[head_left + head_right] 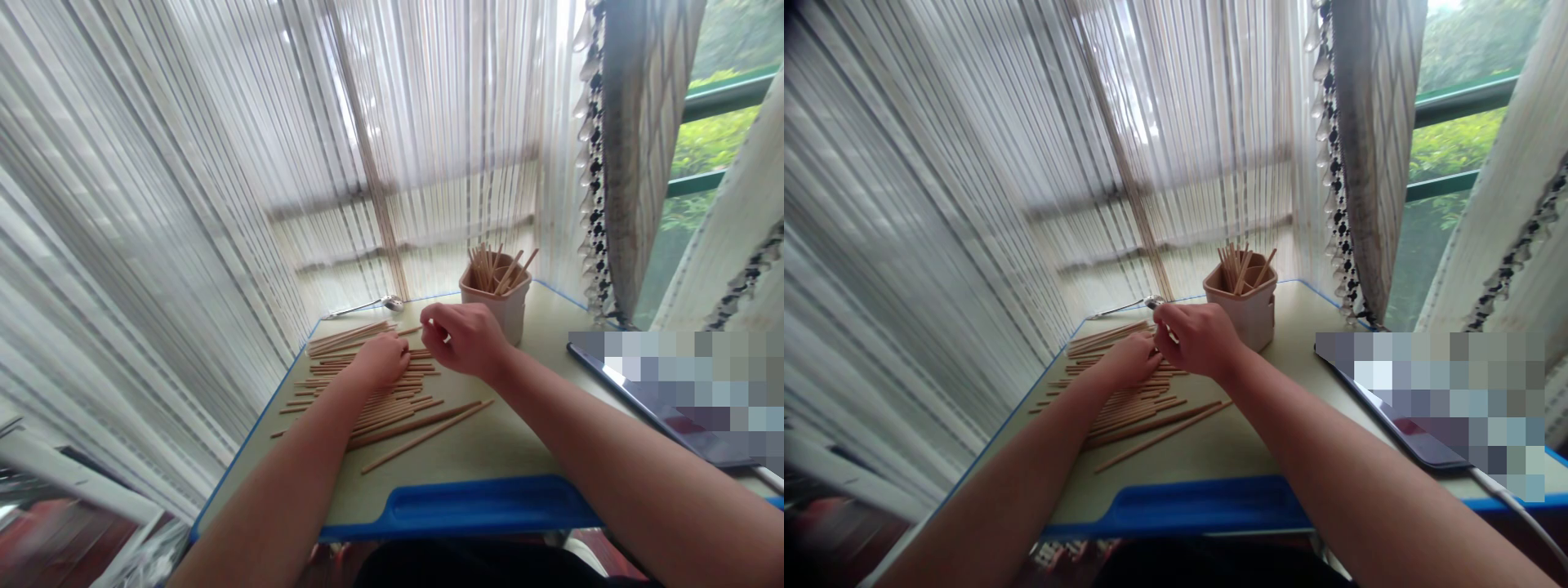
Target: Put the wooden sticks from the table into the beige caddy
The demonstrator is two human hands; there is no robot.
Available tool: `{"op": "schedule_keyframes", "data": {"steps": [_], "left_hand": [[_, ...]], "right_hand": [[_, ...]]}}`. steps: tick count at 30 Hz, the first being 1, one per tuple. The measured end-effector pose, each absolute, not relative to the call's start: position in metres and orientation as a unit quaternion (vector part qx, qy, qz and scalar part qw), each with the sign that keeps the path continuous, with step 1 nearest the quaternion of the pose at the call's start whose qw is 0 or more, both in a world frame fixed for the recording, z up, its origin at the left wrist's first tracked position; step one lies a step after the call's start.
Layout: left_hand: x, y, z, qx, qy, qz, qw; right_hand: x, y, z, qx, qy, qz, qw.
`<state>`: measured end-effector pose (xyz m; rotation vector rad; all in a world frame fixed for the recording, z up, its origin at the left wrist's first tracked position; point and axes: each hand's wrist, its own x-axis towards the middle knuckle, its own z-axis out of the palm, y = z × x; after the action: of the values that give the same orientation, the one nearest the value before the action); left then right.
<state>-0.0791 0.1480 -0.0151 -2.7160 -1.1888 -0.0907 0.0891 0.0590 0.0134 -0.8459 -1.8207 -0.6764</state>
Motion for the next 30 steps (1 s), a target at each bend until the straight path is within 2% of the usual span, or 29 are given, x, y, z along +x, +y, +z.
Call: {"op": "schedule_keyframes", "data": {"steps": [17,30], "left_hand": [[-0.078,0.139,-0.014,-0.916,-0.387,-0.015,0.108],[-0.076,0.131,-0.013,-0.918,-0.382,0.003,0.110]], "right_hand": [[0.088,0.059,0.015,-0.360,-0.759,-0.275,0.468],[0.085,0.060,0.016,-0.407,-0.789,-0.222,0.403]]}}
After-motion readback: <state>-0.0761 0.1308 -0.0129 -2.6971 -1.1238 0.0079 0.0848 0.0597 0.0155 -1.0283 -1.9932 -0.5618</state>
